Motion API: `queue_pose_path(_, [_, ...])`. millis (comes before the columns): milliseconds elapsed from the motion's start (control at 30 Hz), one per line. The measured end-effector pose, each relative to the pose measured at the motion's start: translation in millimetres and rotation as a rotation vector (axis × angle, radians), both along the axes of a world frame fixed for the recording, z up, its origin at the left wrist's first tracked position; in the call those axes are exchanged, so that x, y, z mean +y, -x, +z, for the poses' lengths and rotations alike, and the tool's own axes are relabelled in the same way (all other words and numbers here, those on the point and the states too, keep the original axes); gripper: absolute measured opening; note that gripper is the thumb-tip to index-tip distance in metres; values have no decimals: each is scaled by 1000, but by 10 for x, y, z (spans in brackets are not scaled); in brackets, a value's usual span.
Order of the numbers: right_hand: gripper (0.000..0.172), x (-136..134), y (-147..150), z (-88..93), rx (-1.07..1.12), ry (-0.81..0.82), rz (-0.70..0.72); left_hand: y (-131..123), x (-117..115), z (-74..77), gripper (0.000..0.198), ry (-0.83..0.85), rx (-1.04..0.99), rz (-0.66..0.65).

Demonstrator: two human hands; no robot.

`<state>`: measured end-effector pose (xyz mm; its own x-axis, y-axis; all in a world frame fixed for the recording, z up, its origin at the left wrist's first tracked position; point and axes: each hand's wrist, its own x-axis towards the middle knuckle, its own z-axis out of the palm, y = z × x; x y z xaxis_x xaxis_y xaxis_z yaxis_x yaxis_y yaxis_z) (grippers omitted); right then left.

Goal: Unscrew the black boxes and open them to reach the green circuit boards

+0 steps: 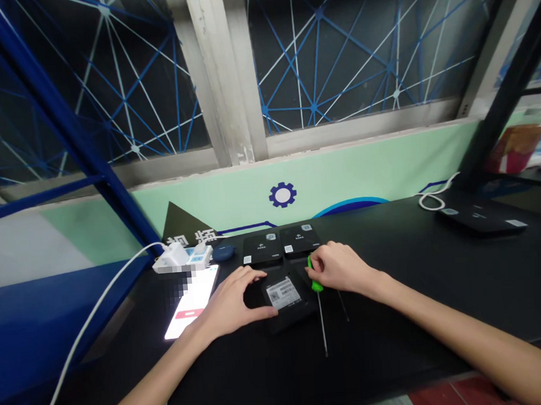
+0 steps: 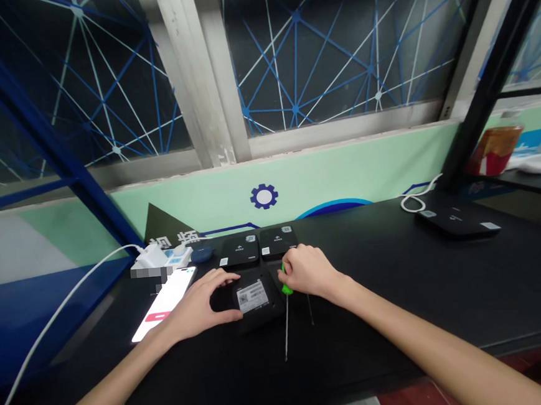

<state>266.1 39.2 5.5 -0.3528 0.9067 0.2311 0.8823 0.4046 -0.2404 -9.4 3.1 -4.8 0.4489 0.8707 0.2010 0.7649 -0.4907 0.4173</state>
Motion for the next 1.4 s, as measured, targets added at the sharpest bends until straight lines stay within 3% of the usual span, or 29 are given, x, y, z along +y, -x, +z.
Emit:
queue_pose_path(167, [28,-1,-15,25,-26,-42,-26,22,19,32,57,51,5,39])
queue_pose_path(367, [23,95,-136,60,-144,-157,-202,10,-10,47,41,104,-5,-46])
queue_pose_path(600, [22,127,-133,35,-168,-80,-242,0,-69,93,21,-113,50,-136])
queue_pose_path(633, [22,122,-124,30,-172,-80,-246,-14,-80,105,22,-152,40,-161])
queue_pose_path(700, [24,114,-113,20,-187,-77,-252,-46,-101,119,46,-168,46,-217])
queue_pose_path(800, [26,111,-115,13,-196,-74,-251,-81,-115,104,65,-95,103,-286])
queue_pose_path(933, [23,129,-137,7,-201,-55,-236,-87,-109,70,57,-25,130,-297])
queue_pose_path(1067, [26,148,-159,0,-187,-3,-224,-95,-113,86,52,-120,140,-225])
queue_pose_path(1200, [29,139,-162,-8,-153,31,-215,-107,-125,80,59,-163,173,-125])
queue_pose_path(1400, [30,165,-188,21,-11,58,-179,-109,-139,5,67,-58,100,-159])
